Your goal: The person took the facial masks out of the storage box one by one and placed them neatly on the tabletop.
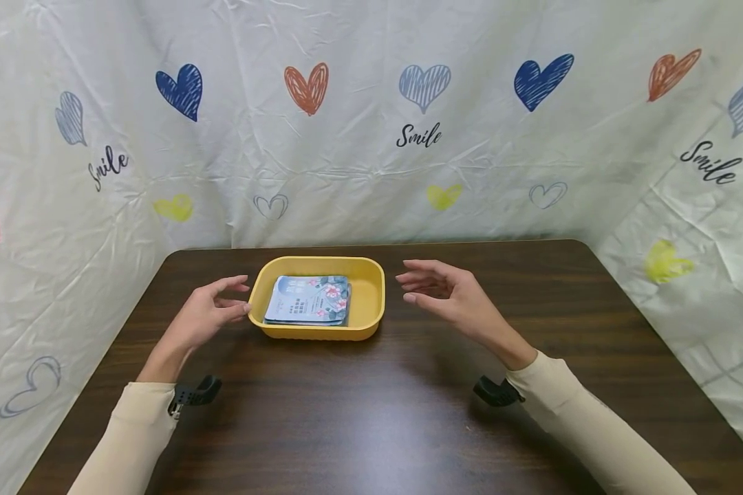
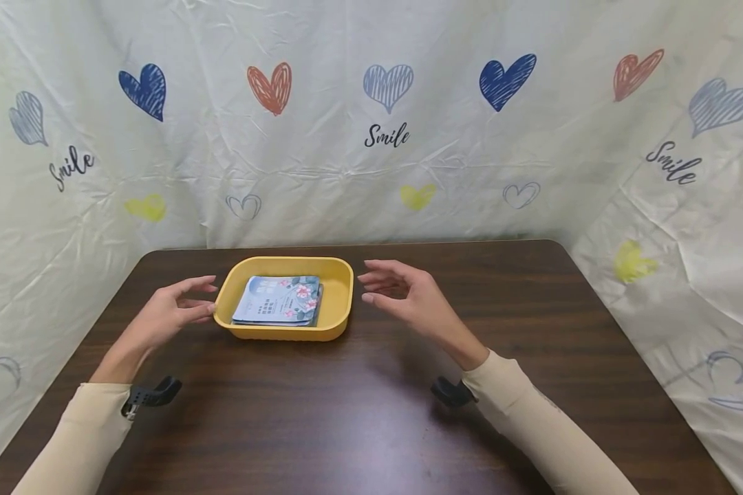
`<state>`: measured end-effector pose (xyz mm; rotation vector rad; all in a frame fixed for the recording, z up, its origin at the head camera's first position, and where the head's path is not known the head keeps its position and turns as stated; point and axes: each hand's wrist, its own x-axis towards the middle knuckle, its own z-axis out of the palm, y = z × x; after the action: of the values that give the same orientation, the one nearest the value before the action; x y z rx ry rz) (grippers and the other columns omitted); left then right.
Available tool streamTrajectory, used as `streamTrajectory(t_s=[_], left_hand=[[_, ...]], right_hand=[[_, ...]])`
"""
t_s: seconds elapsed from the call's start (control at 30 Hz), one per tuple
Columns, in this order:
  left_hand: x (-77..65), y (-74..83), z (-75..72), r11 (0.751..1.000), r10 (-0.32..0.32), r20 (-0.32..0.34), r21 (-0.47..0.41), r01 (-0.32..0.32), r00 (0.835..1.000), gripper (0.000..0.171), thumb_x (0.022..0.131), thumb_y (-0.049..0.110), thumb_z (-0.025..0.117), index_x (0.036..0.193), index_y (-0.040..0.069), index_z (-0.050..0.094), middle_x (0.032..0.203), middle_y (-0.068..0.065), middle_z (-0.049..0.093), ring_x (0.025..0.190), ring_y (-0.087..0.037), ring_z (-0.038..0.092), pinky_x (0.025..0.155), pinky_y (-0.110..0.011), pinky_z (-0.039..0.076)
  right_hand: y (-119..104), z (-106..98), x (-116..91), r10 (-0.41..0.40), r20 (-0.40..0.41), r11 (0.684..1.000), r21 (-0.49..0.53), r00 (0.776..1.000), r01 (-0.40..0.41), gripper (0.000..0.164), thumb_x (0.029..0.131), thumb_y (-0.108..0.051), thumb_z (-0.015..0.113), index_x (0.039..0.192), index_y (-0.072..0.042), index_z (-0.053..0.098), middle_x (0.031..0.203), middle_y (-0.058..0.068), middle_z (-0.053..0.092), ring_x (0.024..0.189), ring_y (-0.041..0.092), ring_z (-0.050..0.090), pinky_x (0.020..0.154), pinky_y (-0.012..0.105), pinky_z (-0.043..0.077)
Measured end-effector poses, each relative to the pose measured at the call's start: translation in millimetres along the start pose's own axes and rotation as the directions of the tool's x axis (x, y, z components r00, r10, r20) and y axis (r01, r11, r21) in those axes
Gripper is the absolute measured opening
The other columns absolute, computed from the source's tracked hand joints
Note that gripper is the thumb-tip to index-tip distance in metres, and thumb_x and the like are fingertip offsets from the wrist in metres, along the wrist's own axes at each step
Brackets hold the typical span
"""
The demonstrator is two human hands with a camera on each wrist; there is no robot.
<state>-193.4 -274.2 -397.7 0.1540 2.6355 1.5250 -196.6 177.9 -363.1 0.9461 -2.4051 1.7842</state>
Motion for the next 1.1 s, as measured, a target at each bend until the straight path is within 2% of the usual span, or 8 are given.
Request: streamTrajectory(t_s=[0.13,0.27,0.37,0.47,0.57,0.8,1.1], left_hand=[[6.9,-5.6,0.9,0.992,-0.061,0.046,-0.104,0.065,0.997,0.069,0.094,0.005,0.070,0.155,0.002,0.038,0.144,-0.027,0.049,0.115,-0.036,0.067,0.089,-0.037,0.058],[13.0,-8.9,1.5,0.980,-0.109,0.066,-0.160,0.118,0.992,0.066,0.094,0.004,0.068,0.154,0.001,0.040,0.142,-0.027,0.047,0.102,-0.026,0.070,0.088,-0.033,0.059],[16.5,-10.2,2.0,0.966,-0.136,0.084,-0.209,0.151,0.987,0.064,0.094,0.002,0.065,0.153,0.000,0.041,0.139,-0.026,0.046,0.098,-0.020,0.068,0.086,-0.028,0.059],[18.3,-10.2,2.0,0.947,-0.156,0.106,-0.266,0.180,0.982,0.063,0.094,-0.001,0.063,0.153,-0.001,0.041,0.134,-0.023,0.045,0.100,-0.020,0.065,0.086,-0.026,0.058],[19.3,-10.3,1.8,0.930,-0.169,0.117,-0.309,0.198,0.979,0.063,0.094,-0.002,0.063,0.153,-0.002,0.040,0.128,-0.018,0.046,0.100,-0.019,0.063,0.085,-0.025,0.058],[18.8,-8.1,2.6,0.906,-0.186,0.128,-0.362,0.221,0.974,0.063,0.094,-0.004,0.061,0.153,-0.002,0.039,0.119,-0.013,0.049,0.095,-0.017,0.062,0.083,-0.026,0.059],[17.9,-9.4,2.2,0.890,-0.196,0.146,-0.389,0.238,0.970,0.064,0.095,-0.002,0.061,0.154,0.000,0.037,0.116,-0.010,0.053,0.095,-0.018,0.062,0.083,-0.026,0.058]], right_hand=[[-0.3,2.2,3.6,0.006,0.004,1.000,0.000,1.000,-0.006,0.050,0.091,-0.009,0.075,0.138,-0.019,0.061,0.125,0.013,0.070,0.113,0.025,0.068,0.092,0.032,0.057],[-0.2,4.6,7.0,0.014,0.005,1.000,0.000,1.000,-0.014,0.050,0.091,-0.010,0.075,0.138,-0.018,0.061,0.125,0.014,0.070,0.113,0.023,0.068,0.091,0.032,0.057],[0.1,6.1,9.5,0.020,0.004,1.000,-0.001,1.000,-0.020,0.049,0.091,-0.011,0.076,0.137,-0.019,0.061,0.124,0.009,0.071,0.112,0.022,0.068,0.091,0.035,0.057],[1.4,7.4,12.5,0.026,0.005,1.000,-0.002,1.000,-0.026,0.049,0.091,-0.012,0.076,0.137,-0.019,0.062,0.122,0.003,0.072,0.111,0.021,0.069,0.091,0.041,0.058],[2.3,8.7,15.6,0.039,0.010,0.999,0.003,0.999,-0.039,0.049,0.091,-0.013,0.076,0.137,-0.019,0.061,0.122,0.002,0.072,0.112,0.024,0.068,0.090,0.042,0.058],[3.6,11.8,22.9,0.066,0.023,0.998,0.020,0.998,-0.066,0.049,0.092,-0.015,0.076,0.139,-0.018,0.061,0.127,0.014,0.069,0.115,0.033,0.066,0.090,0.036,0.058],[9.1,16.9,33.4,0.075,0.032,0.997,0.012,0.997,-0.075,0.051,0.090,-0.018,0.078,0.138,-0.017,0.061,0.127,0.007,0.070,0.114,0.026,0.067,0.092,0.032,0.056]])
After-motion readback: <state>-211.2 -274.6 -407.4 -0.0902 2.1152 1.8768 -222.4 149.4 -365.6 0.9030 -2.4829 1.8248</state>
